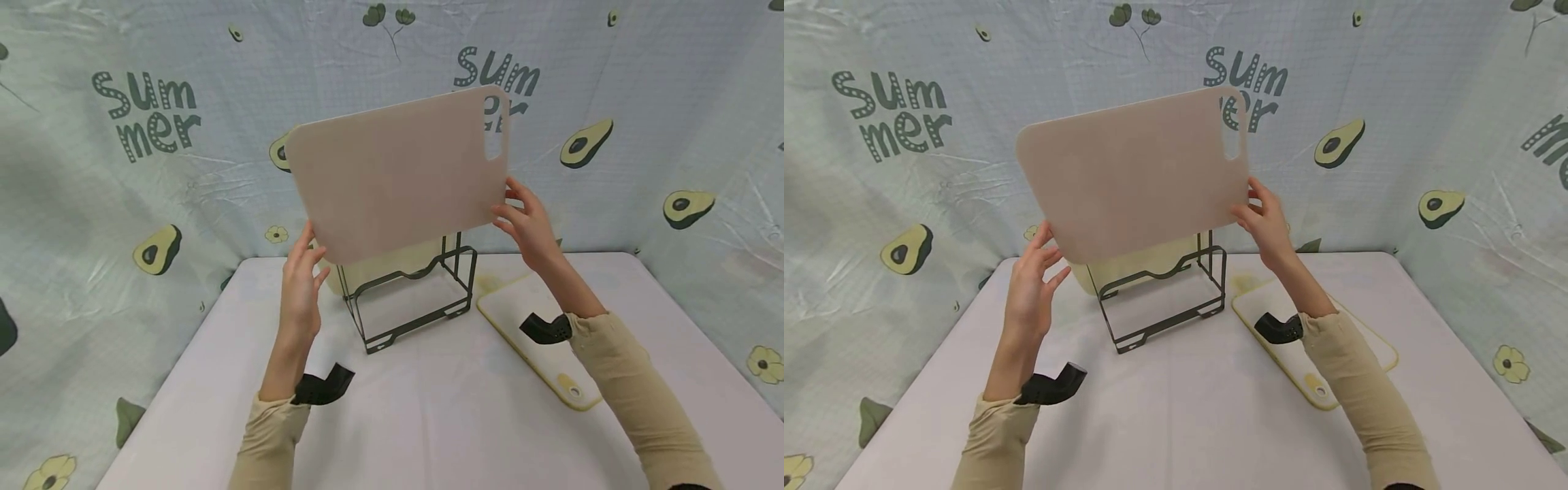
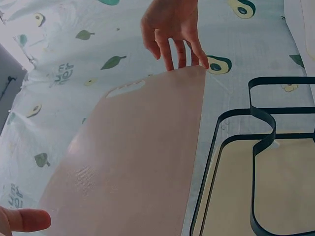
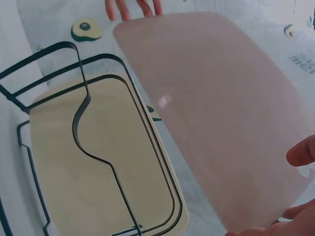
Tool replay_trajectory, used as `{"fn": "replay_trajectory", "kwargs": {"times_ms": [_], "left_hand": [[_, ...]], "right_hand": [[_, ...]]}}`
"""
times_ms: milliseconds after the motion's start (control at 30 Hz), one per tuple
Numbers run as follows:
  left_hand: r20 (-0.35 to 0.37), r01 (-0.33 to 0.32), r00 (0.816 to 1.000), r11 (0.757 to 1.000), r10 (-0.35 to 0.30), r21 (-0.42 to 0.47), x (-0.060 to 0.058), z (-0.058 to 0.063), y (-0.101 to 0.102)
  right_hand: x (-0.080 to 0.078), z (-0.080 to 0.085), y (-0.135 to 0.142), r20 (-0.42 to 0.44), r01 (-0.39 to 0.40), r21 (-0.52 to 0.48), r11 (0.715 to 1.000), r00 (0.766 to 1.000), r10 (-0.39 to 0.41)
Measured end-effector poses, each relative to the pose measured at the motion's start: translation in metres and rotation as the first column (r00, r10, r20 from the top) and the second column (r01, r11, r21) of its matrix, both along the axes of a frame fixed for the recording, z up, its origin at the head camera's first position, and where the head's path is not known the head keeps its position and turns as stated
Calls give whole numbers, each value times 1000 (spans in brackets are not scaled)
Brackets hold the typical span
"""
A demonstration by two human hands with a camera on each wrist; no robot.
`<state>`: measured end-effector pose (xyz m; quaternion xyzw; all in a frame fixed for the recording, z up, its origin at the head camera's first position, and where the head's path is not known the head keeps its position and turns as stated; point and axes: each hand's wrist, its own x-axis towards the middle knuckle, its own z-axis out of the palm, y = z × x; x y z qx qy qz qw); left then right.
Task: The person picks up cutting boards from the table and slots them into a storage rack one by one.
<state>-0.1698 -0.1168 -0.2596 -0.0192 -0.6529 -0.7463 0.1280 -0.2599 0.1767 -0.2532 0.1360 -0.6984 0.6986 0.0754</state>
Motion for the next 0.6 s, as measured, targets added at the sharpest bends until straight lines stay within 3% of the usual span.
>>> {"fn": "replay_trajectory", "kwargs": {"times_ms": [267, 600], "left_hand": [[-49, -17, 999, 1000, 18, 10, -12, 12, -8], [-46, -23, 999, 999, 25, 29, -24, 13, -13]], "right_hand": [[-17, 4, -8, -72, -6, 4, 1000, 997, 6], [-34, 2, -8, -54, -144, -142, 979, 989, 137]]}}
